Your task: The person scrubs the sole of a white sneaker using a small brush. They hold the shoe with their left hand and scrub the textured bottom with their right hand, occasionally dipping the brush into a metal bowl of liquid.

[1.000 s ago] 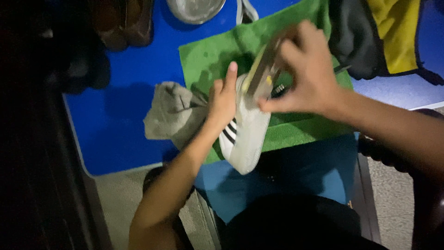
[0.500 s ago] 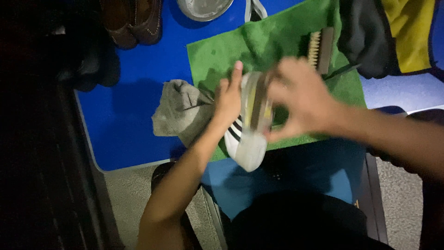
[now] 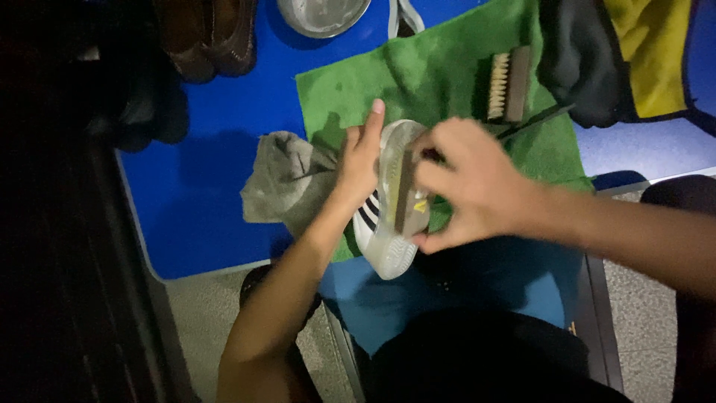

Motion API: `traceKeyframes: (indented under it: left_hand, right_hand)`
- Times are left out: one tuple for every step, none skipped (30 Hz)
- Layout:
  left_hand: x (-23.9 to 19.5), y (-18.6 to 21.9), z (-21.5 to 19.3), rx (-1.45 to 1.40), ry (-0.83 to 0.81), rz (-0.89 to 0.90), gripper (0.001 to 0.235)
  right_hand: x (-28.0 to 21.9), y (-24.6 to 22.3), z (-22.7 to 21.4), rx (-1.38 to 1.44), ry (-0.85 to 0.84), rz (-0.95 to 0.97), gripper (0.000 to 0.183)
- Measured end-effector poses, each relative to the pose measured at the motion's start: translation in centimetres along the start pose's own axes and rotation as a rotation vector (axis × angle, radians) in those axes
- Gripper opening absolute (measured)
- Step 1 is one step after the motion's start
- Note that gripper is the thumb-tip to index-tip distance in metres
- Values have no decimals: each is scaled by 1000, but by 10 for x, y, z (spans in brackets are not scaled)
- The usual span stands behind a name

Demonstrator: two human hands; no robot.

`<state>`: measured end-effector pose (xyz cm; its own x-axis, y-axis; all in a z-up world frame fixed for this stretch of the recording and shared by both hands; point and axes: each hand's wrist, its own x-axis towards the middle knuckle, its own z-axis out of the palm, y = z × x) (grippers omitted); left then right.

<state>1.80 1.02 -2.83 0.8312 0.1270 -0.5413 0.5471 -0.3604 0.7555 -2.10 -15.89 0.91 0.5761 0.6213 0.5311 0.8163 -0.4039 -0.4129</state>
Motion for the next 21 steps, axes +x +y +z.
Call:
traceKeyframes:
  left_hand:
    - [-1,1,-3,2,2,-6,55]
    - [-2,3,-5,-57,36,-42,62]
    - [-3,4,-7,-117,70,-78,83]
    - [-9,11,-11,-123,74,-78,83]
    - [-16,18,-15,-76,83,-129,80]
    - [-22,26,-20,-21,84,-182,77]
    - [-19,24,-22,-18,80,-181,77]
    - [-16,22,-24,-84,91,-167,83]
    - [-13,20,-26,-149,102,-152,90]
    - [-11,18,-26,-154,105,-144,90]
    - [-10,16,-27,-276,119,-90,73]
    - [-9,13,-28,-393,131,-46,58]
    - [-1,6,-28,-393,131,-48,58]
    - [6,-2,-28,-484,154,22,47]
    - [14,-9,-29,-575,177,92,44]
    - [13,-8,-29,-576,177,94,44]
    - [13,-5,-30,-603,219,85,48]
    - [12,-3,-32,-631,263,80,59]
    - [16,-9,-31,-634,264,84,59]
    - [20,-15,-30,-731,208,128,56]
    - [25,-20,-29,-826,149,171,53]
  right_hand:
    - [-3,22,-5,7,0,1,62]
    - [-9,42,-9,-167,22,85,68]
    - [-15,62,-14,-341,42,169,74]
    - [-20,76,-19,-340,40,162,74]
    - [-24,89,-24,-322,108,237,72]
    - [-30,101,-29,-305,182,321,72]
    - [-33,104,-27,-307,182,325,72]
    - [-35,107,-25,-322,135,314,75]
    - [-37,110,-22,-338,89,303,82]
    - [-35,108,-18,-343,92,295,82]
    - [-33,106,-14,-353,44,317,73]
    - [-33,102,-8,-356,-9,347,65]
    - [-35,108,-4,-355,-10,347,65]
    - [-37,113,0,-417,-45,331,60]
    - [-39,119,4,-479,-80,314,55]
    - [-39,119,2,-480,-80,312,55]
    - [-39,118,-1,-491,-205,353,55]
    - [-38,118,-4,-503,-328,391,57]
    - [-36,110,-11,-506,-326,387,57]
    - [-34,102,-18,-568,-389,403,61]
    - [-32,94,-25,-630,-451,420,70]
